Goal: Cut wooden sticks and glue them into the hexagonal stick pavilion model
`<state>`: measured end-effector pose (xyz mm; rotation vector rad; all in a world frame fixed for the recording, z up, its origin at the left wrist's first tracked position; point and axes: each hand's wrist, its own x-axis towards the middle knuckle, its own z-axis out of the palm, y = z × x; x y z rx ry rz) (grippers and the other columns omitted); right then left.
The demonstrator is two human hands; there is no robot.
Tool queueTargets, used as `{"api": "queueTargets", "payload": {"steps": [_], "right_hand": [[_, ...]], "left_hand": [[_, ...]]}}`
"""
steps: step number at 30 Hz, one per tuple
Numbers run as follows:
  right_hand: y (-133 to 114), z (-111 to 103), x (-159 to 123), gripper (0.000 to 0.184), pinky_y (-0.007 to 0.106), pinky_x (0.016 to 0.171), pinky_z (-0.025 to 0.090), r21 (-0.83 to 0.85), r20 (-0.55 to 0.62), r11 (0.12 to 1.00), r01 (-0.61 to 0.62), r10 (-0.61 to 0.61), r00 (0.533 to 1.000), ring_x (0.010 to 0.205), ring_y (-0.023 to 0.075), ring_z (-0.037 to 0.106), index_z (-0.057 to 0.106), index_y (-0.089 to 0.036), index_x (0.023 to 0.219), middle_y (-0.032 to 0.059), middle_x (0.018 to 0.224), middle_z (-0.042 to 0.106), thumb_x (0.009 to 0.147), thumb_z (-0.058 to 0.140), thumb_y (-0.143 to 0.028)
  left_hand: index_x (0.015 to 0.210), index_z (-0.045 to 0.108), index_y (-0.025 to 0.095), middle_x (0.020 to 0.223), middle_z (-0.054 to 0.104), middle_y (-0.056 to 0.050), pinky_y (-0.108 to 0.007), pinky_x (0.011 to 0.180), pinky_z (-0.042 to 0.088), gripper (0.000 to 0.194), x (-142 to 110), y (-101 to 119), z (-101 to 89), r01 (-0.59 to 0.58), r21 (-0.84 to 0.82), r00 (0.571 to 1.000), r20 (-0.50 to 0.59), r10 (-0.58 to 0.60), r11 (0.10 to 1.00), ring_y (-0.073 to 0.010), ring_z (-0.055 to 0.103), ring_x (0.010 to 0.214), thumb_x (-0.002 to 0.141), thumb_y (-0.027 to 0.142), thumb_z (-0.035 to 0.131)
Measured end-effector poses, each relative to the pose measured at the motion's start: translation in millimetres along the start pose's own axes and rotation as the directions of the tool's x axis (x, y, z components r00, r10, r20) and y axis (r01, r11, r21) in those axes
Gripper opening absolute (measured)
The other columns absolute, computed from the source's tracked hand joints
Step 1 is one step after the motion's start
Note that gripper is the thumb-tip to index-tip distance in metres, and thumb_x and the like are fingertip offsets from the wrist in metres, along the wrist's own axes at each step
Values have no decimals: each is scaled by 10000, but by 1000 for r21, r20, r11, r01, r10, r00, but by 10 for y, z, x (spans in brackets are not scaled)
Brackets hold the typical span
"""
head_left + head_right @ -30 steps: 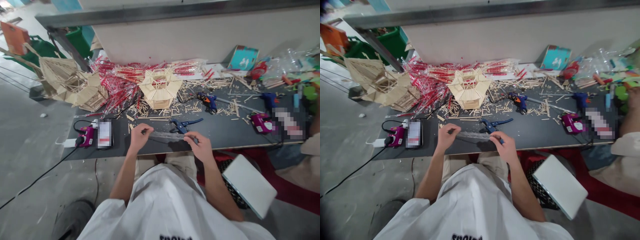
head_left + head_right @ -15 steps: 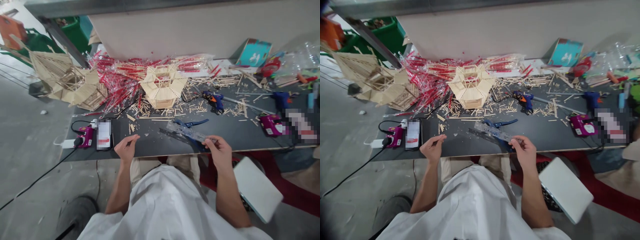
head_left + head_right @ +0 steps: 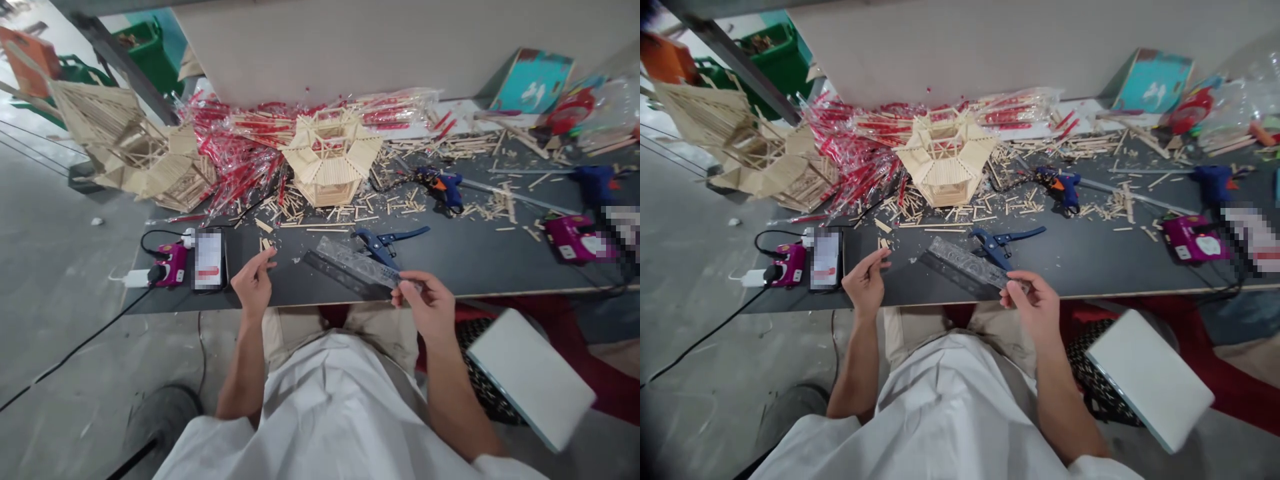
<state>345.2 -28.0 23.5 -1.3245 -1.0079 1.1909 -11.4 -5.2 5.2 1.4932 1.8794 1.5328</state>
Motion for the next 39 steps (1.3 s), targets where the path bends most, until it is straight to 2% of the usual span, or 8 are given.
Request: {"api": "queueTargets", "payload": {"steps": [8, 14, 17, 25, 29, 33, 35, 39], "right_hand": [[144, 113, -91, 279, 288, 615, 582, -188, 252, 982, -20, 68, 965, 663, 150, 678, 735, -234, 1146, 15, 823, 733, 946, 766, -426], [155, 96, -56, 367, 295, 609, 598, -240, 241, 971, -10, 69, 968, 697, 159, 663, 735, -236, 1190, 18, 879, 710, 907, 787, -464], [216, 55, -101, 367, 301, 618, 602, -226, 246, 974, 14, 43, 968, 699, 160, 654, 732, -237, 1189, 16, 868, 708, 903, 790, -460], [291, -50, -201, 291, 318, 681, 599, -301, 193, 951, 73, -14, 981, 694, 171, 692, 765, -224, 1096, 24, 827, 741, 932, 763, -464], [290, -75, -262, 301, 351, 759, 622, -312, 205, 947, 82, -17, 979, 754, 191, 725, 779, -230, 1103, 34, 888, 763, 911, 782, -463], [315, -79, -328, 289, 337, 728, 619, -273, 170, 957, 102, -56, 984, 750, 175, 708, 781, -227, 1049, 58, 1004, 760, 934, 744, -490], [332, -64, -353, 300, 323, 700, 605, -262, 142, 959, 105, -69, 987, 733, 168, 693, 768, -216, 1044, 65, 994, 758, 945, 727, -496], [392, -14, -375, 296, 313, 704, 576, -251, 142, 961, 116, -82, 986, 742, 167, 683, 770, -198, 1042, 69, 971, 745, 946, 728, -475]], "left_hand": [[898, 829, 243, 893, 831, -35, -358, 832, 615, 128, -17, 46, -3, -122, 146, 992, 33, 118, 982, -220, 784, 819, 896, 372, 826], [1220, 808, 255, 1109, 773, -112, -406, 983, 524, 318, 50, -2, 78, -396, 339, 892, 363, 270, 853, -287, 673, 1083, 987, 449, 709], [1170, 829, 262, 1030, 731, -112, -388, 940, 509, 288, 50, 2, 122, -465, 390, 851, 443, 280, 795, -274, 650, 1020, 1051, 390, 601], [1197, 772, 241, 1105, 812, -95, -308, 941, 513, 305, -77, -60, 96, -295, 365, 950, 214, 228, 883, -217, 756, 1022, 1090, 340, 504], [1183, 769, 220, 1077, 840, -82, -287, 926, 550, 305, -82, -68, 63, -269, 284, 960, 154, 233, 920, -195, 798, 925, 1081, 366, 521], [1078, 791, 235, 922, 835, -39, -282, 808, 542, 241, 262, 147, -22, -290, 375, 944, 265, 198, 880, -203, 790, 830, 1041, 335, 574], [1097, 778, 236, 932, 826, -54, -329, 872, 545, 245, 600, 300, -65, -270, 472, 957, 223, 183, 839, -240, 782, 890, 1032, 311, 554], [1590, 429, 206, 1341, 745, -143, -462, 1074, 517, 666, 1341, 499, -79, -143, 541, 985, 156, 67, 829, -321, 707, 1237, 940, 176, 570]]}}
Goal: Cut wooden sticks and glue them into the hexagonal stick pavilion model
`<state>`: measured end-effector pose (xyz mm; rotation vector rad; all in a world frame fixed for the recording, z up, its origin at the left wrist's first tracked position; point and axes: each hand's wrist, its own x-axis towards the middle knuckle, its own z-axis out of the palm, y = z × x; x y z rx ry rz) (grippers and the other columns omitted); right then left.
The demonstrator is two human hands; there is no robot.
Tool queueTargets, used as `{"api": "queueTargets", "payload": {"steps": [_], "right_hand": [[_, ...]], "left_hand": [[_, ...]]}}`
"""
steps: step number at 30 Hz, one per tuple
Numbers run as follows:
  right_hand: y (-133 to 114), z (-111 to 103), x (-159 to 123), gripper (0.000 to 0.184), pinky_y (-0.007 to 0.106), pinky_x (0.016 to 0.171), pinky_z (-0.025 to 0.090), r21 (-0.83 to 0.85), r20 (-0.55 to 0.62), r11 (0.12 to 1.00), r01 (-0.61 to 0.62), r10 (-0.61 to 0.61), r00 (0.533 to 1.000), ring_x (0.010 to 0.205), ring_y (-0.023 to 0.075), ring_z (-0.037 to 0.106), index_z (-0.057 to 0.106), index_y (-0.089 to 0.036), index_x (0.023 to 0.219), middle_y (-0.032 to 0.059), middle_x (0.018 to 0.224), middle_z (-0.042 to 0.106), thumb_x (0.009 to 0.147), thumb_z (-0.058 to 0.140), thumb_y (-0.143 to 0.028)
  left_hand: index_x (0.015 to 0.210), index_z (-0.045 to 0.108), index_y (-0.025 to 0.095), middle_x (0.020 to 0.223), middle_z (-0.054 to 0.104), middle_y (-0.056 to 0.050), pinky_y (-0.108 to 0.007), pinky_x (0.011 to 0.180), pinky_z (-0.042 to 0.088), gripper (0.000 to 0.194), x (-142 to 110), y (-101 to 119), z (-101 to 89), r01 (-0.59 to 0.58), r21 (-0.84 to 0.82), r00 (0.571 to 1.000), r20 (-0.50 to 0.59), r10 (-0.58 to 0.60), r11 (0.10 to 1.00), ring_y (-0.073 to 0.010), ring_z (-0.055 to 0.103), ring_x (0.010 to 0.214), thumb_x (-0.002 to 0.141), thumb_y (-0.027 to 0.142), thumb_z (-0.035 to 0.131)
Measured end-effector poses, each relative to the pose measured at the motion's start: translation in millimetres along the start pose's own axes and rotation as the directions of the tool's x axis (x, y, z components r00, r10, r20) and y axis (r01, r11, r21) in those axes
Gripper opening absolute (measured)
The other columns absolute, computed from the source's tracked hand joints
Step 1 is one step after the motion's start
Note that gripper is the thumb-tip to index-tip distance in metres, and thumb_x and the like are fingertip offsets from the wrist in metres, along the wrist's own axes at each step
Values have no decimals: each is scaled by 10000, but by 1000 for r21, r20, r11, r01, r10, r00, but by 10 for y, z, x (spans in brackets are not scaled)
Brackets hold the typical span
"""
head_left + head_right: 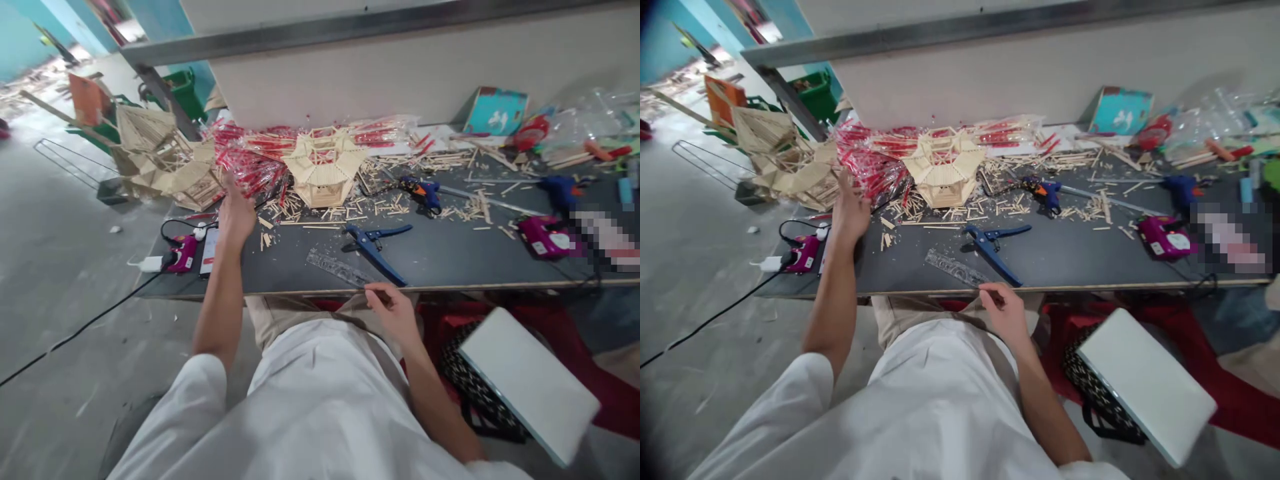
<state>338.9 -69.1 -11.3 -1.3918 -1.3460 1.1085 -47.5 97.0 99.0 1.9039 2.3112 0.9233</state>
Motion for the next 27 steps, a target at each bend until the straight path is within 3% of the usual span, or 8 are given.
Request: {"api": "queueTargets", "payload": {"steps": [3, 5, 8, 12, 15, 20, 24, 27], "right_hand": [[55, 40, -6, 278, 310, 720, 572, 25, 5, 1000, 2, -2, 1000, 771, 167, 687, 780, -205, 1041, 67, 993, 727, 950, 728, -463], [89, 51, -12, 271, 312, 730, 581, 46, 1, 999, -11, 11, 1000, 784, 169, 690, 783, -212, 1037, 64, 993, 721, 948, 732, -463], [121, 44, -16, 265, 312, 727, 595, 63, -6, 997, -42, 42, 999, 775, 166, 683, 781, -218, 1037, 60, 983, 719, 951, 731, -464], [108, 19, 3, 252, 307, 714, 596, 57, 12, 996, -69, 68, 998, 727, 151, 664, 776, -217, 1040, 51, 959, 714, 951, 737, -449], [38, 8, 27, 249, 293, 674, 578, 33, 17, 997, -75, 74, 997, 722, 154, 659, 777, -215, 1012, 49, 941, 704, 941, 748, -451], [-118, 53, 57, 320, 288, 611, 524, -58, 15, 983, -176, 178, 984, 630, 152, 602, 769, -207, 1032, 27, 790, 677, 933, 740, -511], [-219, 117, 130, 406, 302, 609, 499, -80, 63, 975, -208, 213, 975, 624, 162, 600, 733, -216, 1175, 14, 786, 664, 948, 700, -551], [-316, 116, 248, 412, 322, 659, 498, -232, 75, 957, -175, 197, 978, 673, 184, 611, 735, -234, 1194, 13, 776, 669, 970, 655, -570]], "left_hand": [[1685, 250, 156, 1590, 540, -251, -554, 1160, 458, 942, 341, 26, 64, 12, 83, 993, 118, -22, 997, -420, 590, 1405, 847, 170, 682], [1683, 281, 158, 1468, 649, -241, -560, 1136, 476, 872, 418, 54, 193, 23, 107, 990, 134, -37, 994, -412, 644, 1336, 884, 165, 631], [1563, 515, 189, 1201, 784, -178, -520, 1064, 519, 618, 373, 82, 427, 65, 137, 992, 102, -79, 988, -365, 720, 1190, 946, 171, 534], [1265, 736, 231, 1036, 817, -118, -436, 986, 530, 331, 244, 44, 654, 48, 136, 996, 73, -59, 990, -322, 739, 1072, 967, 325, 624], [1241, 739, 226, 949, 811, -93, -386, 936, 522, 308, 203, -31, 734, -16, 76, 998, 67, 11, 997, -284, 737, 973, 986, 348, 615], [1239, 734, 217, 918, 806, -68, -328, 884, 510, 332, 208, -144, 804, -95, -22, 993, 63, 96, 995, -227, 743, 897, 995, 189, 511], [1216, 726, 228, 907, 815, -45, -324, 882, 526, 285, 176, -146, 874, -84, -119, 994, 60, 91, 989, -218, 762, 895, 975, 216, 573], [1185, 728, 226, 828, 811, -17, -314, 864, 540, 270, 127, -94, 939, -51, -226, 993, 92, 74, 973, -202, 769, 819, 919, 246, 682]]}}
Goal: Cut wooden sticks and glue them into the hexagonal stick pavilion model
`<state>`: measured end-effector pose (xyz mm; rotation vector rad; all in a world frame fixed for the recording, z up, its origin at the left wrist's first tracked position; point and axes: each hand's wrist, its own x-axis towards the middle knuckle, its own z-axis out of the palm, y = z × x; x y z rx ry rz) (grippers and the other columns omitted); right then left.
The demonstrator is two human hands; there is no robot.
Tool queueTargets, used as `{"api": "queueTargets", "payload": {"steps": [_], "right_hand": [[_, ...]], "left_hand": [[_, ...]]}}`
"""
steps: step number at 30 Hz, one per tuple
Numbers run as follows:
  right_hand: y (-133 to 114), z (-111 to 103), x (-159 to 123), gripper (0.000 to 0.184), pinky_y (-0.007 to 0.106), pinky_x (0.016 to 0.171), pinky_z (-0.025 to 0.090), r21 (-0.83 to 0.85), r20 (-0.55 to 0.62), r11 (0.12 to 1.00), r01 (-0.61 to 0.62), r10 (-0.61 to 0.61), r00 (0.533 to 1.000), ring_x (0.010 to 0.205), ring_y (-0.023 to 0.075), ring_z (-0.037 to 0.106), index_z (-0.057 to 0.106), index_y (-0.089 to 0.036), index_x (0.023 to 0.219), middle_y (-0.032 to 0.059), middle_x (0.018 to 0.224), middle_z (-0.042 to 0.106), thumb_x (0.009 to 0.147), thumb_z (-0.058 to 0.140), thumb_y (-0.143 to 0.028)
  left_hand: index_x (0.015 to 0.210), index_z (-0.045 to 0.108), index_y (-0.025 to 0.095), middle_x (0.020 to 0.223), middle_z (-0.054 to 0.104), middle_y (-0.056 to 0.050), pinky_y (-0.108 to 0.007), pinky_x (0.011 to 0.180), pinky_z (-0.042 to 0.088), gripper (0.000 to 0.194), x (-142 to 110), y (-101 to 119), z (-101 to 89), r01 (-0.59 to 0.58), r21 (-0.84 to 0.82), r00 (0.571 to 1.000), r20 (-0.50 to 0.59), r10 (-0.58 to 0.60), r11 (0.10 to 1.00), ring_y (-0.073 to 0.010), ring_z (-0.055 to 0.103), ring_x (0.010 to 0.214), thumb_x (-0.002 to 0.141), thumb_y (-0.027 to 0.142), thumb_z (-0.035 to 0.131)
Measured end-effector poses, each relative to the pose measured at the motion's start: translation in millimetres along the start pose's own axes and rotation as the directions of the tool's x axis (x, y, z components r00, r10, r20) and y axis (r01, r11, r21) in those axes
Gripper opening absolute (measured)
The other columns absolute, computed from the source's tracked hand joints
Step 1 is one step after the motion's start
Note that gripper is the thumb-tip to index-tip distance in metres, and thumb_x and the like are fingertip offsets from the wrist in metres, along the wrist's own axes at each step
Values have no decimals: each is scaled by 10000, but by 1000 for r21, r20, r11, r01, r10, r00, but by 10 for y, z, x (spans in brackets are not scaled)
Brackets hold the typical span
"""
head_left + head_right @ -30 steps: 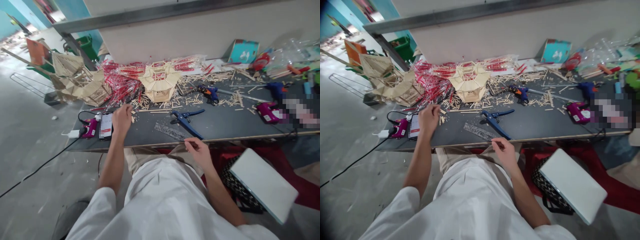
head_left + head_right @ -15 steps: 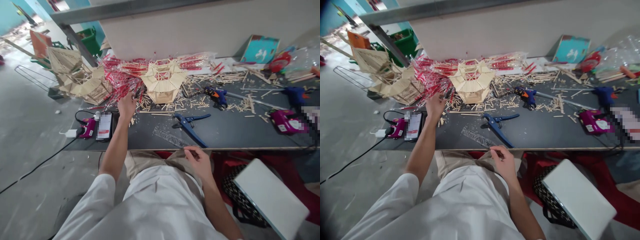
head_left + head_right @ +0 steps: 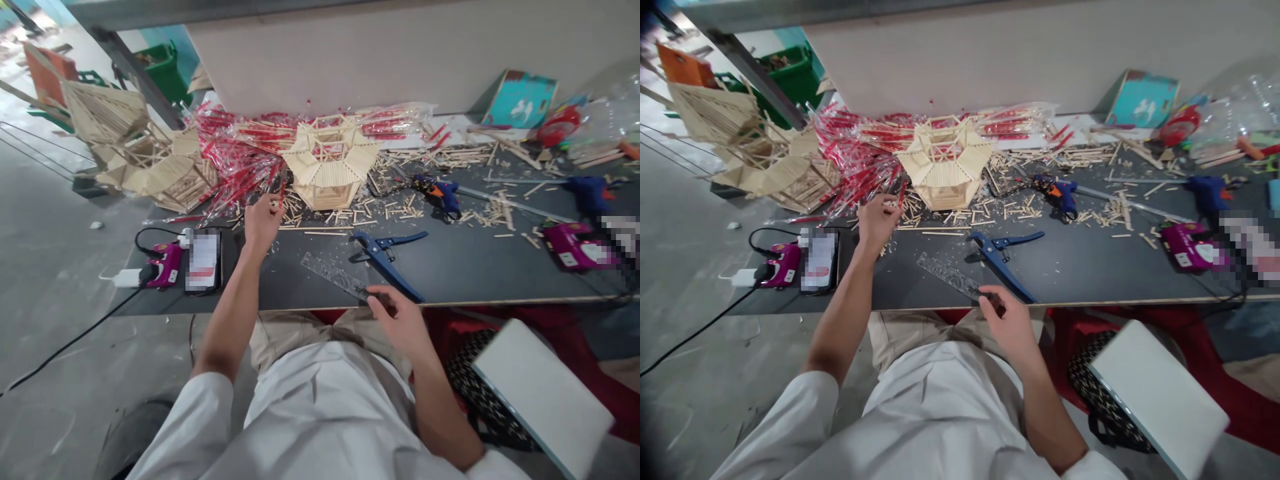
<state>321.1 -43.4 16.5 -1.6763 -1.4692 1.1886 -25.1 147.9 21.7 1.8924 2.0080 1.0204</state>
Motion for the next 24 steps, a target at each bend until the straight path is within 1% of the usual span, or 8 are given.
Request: {"api": "queueTargets", "payload": {"steps": [3, 7, 11, 14, 17, 19, 21, 24], "right_hand": [[-149, -64, 113, 438, 335, 684, 499, -162, 133, 985, 61, -40, 990, 653, 181, 599, 707, -289, 1333, 2, 789, 696, 994, 622, -553], [-322, -141, 216, 658, 343, 693, 503, -299, 314, 941, 160, -61, 947, 642, 190, 613, 468, -294, 1621, -22, 757, 696, 1012, 605, -503], [-287, -287, 318, 507, 352, 750, 544, -341, 135, 915, 215, -179, 975, 678, 185, 631, 629, -250, 1455, 9, 828, 715, 1006, 630, -486], [-157, -456, 504, 458, 413, 883, 577, -482, -19, 823, 301, -354, 935, 888, 242, 688, 678, -229, 1373, 96, 1114, 738, 1003, 640, -495], [-75, -592, 775, 563, 553, 1184, 459, -617, 51, 685, 388, -457, 888, 1389, 380, 550, 643, -179, 1422, 176, 1472, 621, 987, 656, -535], [-80, -635, 946, 683, 602, 1263, 373, -653, 153, 634, 413, -424, 892, 1551, 417, 386, 572, -156, 1505, 195, 1620, 503, 970, 667, -570], [-121, -647, 1067, 773, 616, 1276, 355, -665, 242, 606, 436, -378, 894, 1569, 417, 374, 490, -162, 1581, 191, 1657, 467, 960, 669, -586], [-178, -655, 1139, 774, 600, 1227, 422, -674, 283, 577, 461, -374, 883, 1456, 406, 520, 476, -193, 1595, 182, 1580, 549, 953, 663, -583]], "left_hand": [[1139, 729, 222, 841, 813, -17, -312, 850, 550, 248, -30, 42, 66, -10, -40, 999, -31, 9, 999, -197, 775, 810, 894, 265, 732], [1164, 706, 226, 952, 820, -41, -333, 885, 561, 197, -34, 35, 83, -53, -39, 993, -103, 48, 998, -202, 782, 896, 989, 259, 624], [1369, 608, 239, 1228, 774, -94, -354, 978, 570, 384, -37, 3, 41, -93, -32, 984, -157, 87, 995, -206, 755, 1060, 1009, 152, 509], [1474, 549, 233, 1442, 642, -162, -394, 1032, 562, 484, -61, 40, 5, -146, 42, 974, -171, 151, 988, -253, 695, 1186, 994, 175, 542], [1419, 602, 225, 1310, 702, -137, -408, 1065, 540, 405, -88, 115, -7, -184, 53, 976, -110, 189, 982, -263, 684, 1188, 1018, 221, 542], [1362, 637, 218, 1109, 763, -92, -397, 1038, 539, 341, -101, 164, 3, -169, 31, 985, -27, 170, 985, -247, 714, 1082, 1061, 247, 479], [1354, 641, 206, 1010, 777, -74, -391, 1021, 530, 362, -112, 199, 22, -160, 20, 987, 38, 159, 987, -242, 718, 1038, 1094, 244, 391], [1324, 666, 187, 1131, 768, -103, -394, 1057, 502, 388, -127, 223, 50, -241, 17, 968, 74, 239, 970, -247, 683, 1140, 1089, 201, 358]]}}
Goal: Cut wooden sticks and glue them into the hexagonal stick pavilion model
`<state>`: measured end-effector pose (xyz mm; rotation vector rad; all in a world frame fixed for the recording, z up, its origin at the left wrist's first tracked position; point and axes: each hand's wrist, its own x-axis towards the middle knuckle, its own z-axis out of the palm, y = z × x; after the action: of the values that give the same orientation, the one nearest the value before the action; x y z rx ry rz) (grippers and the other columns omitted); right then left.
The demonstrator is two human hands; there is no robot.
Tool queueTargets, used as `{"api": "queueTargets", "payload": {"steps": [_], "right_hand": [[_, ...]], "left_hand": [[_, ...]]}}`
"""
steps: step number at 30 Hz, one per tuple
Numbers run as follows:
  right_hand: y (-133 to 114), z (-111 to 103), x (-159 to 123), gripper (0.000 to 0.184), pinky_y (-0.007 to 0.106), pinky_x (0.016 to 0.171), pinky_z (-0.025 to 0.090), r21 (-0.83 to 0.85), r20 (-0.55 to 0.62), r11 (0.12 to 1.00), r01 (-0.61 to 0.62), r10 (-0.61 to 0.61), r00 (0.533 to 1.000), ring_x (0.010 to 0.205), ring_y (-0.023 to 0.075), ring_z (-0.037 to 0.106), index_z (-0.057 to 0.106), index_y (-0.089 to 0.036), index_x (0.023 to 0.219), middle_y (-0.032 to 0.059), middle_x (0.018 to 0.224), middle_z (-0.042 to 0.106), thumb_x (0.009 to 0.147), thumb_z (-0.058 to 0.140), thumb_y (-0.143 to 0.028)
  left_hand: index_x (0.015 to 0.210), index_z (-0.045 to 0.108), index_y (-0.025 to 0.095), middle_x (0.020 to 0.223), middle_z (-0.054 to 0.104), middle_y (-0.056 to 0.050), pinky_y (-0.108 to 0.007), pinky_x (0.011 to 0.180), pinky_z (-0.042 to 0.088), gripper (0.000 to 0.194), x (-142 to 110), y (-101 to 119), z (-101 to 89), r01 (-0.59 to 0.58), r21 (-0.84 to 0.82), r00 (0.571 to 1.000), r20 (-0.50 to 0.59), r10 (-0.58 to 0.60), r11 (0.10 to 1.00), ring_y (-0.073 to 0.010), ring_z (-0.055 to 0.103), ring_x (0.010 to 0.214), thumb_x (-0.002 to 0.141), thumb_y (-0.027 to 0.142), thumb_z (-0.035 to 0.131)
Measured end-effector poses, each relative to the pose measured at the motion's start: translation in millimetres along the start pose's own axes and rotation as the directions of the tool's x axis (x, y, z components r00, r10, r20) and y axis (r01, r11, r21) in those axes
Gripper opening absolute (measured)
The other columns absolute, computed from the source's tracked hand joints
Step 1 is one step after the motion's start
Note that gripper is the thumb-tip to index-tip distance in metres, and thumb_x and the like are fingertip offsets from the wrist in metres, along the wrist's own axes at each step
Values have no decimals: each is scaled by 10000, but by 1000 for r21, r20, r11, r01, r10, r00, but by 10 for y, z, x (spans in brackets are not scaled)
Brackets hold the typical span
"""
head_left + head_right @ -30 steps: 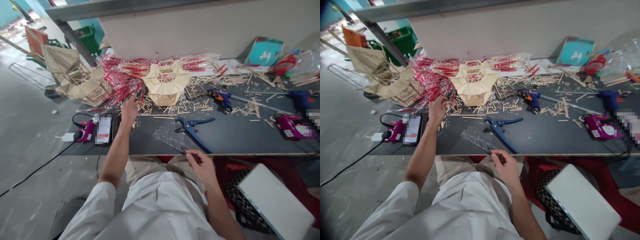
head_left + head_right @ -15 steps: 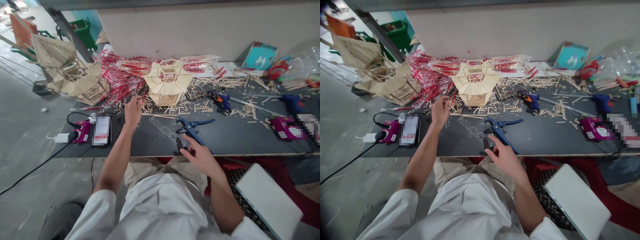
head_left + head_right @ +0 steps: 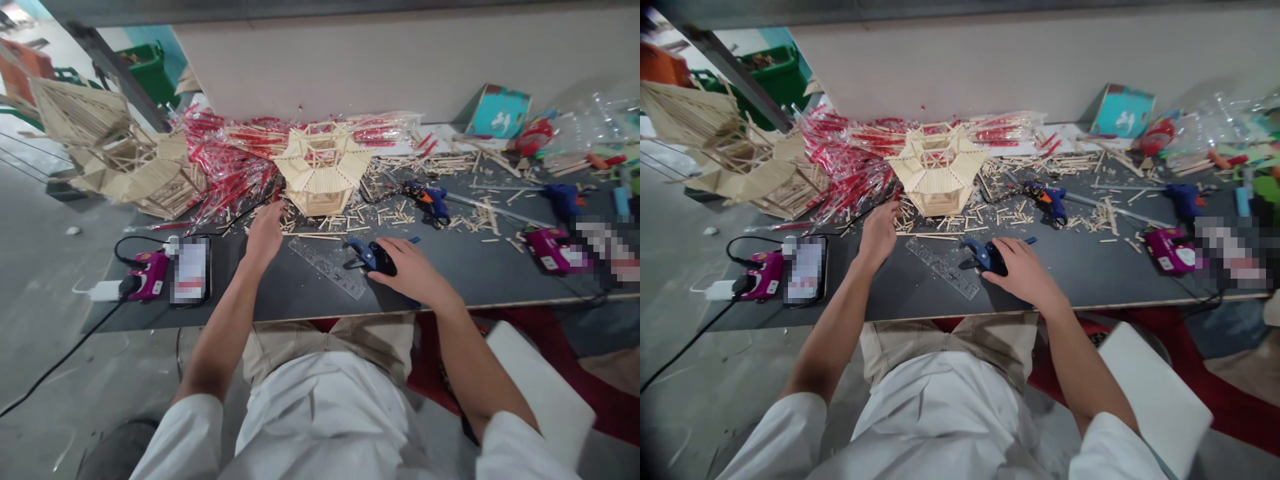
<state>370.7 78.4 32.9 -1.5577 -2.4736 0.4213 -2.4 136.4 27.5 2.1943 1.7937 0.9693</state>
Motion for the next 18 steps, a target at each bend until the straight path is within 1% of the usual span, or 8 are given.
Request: {"api": "queueTargets", "payload": {"steps": [4, 8, 10, 12, 14, 15, 17, 18], "right_hand": [[138, -46, -71, 747, 592, 1173, 471, -46, -42, 997, -57, 55, 998, 1383, 425, 570, 527, -174, 1555, 210, 1493, 600, 930, 664, -560], [539, -102, -225, 768, 616, 1160, 478, -105, -28, 986, -132, 130, 991, 1392, 441, 569, 525, -158, 1559, 220, 1526, 589, 932, 638, -588], [704, -155, -264, 787, 644, 1157, 470, -152, -39, 974, -169, 165, 986, 1398, 479, 556, 552, -96, 1530, 259, 1524, 586, 929, 629, -598], [716, -247, -235, 755, 664, 1161, 457, -171, -63, 969, -178, 170, 983, 1395, 511, 550, 622, -41, 1449, 294, 1487, 602, 932, 617, -591], [511, -393, -143, 680, 650, 1181, 451, -119, -88, 983, -141, 131, 987, 1408, 497, 547, 686, -54, 1381, 278, 1476, 619, 952, 602, -576], [328, -487, -89, 649, 626, 1205, 442, -52, -90, 995, -80, 75, 993, 1411, 459, 561, 674, -90, 1418, 235, 1494, 623, 975, 591, -558], [-155, -703, -9, 638, 561, 1177, 500, 137, -84, 988, 70, -59, 995, 1358, 375, 635, 611, -217, 1521, 130, 1497, 654, 987, 621, -565], [-431, -816, -1, 668, 517, 1123, 555, 251, -66, 956, 151, -139, 988, 1271, 335, 698, 560, -284, 1571, 86, 1420, 711, 974, 660, -567]], "left_hand": [[1157, 748, 190, 1156, 762, -104, -396, 1066, 497, 296, -25, 38, 23, -180, 1, 975, 135, 179, 984, -259, 665, 1151, 1087, 296, 481], [1307, 712, 162, 1192, 774, -127, -410, 1039, 509, 361, -48, 131, 57, -231, 15, 946, 239, 221, 973, -276, 672, 1154, 1107, 344, 473], [1288, 730, 160, 1185, 775, -125, -419, 1049, 501, 372, -46, 164, 84, -284, 26, 926, 268, 267, 958, -273, 671, 1142, 1112, 359, 469], [1203, 772, 179, 1135, 775, -107, -419, 1042, 500, 344, -37, 168, 115, -343, 37, 903, 288, 318, 939, -267, 672, 1111, 1096, 385, 518], [1142, 797, 193, 1089, 770, -96, -410, 1006, 511, 309, -28, 151, 144, -374, 51, 889, 303, 343, 926, -262, 674, 1077, 1072, 394, 573], [1126, 804, 197, 1068, 768, -92, -404, 987, 517, 292, -25, 139, 156, -380, 55, 887, 307, 346, 923, -258, 676, 1059, 1065, 383, 588], [1109, 813, 194, 1043, 768, -91, -394, 964, 524, 269, -24, 119, 171, -381, 54, 886, 306, 348, 923, -253, 681, 1033, 1061, 346, 596], [1101, 817, 190, 1034, 769, -93, -391, 958, 526, 264, -25, 110, 175, -382, 47, 886, 304, 351, 923, -252, 682, 1025, 1060, 328, 595]]}}
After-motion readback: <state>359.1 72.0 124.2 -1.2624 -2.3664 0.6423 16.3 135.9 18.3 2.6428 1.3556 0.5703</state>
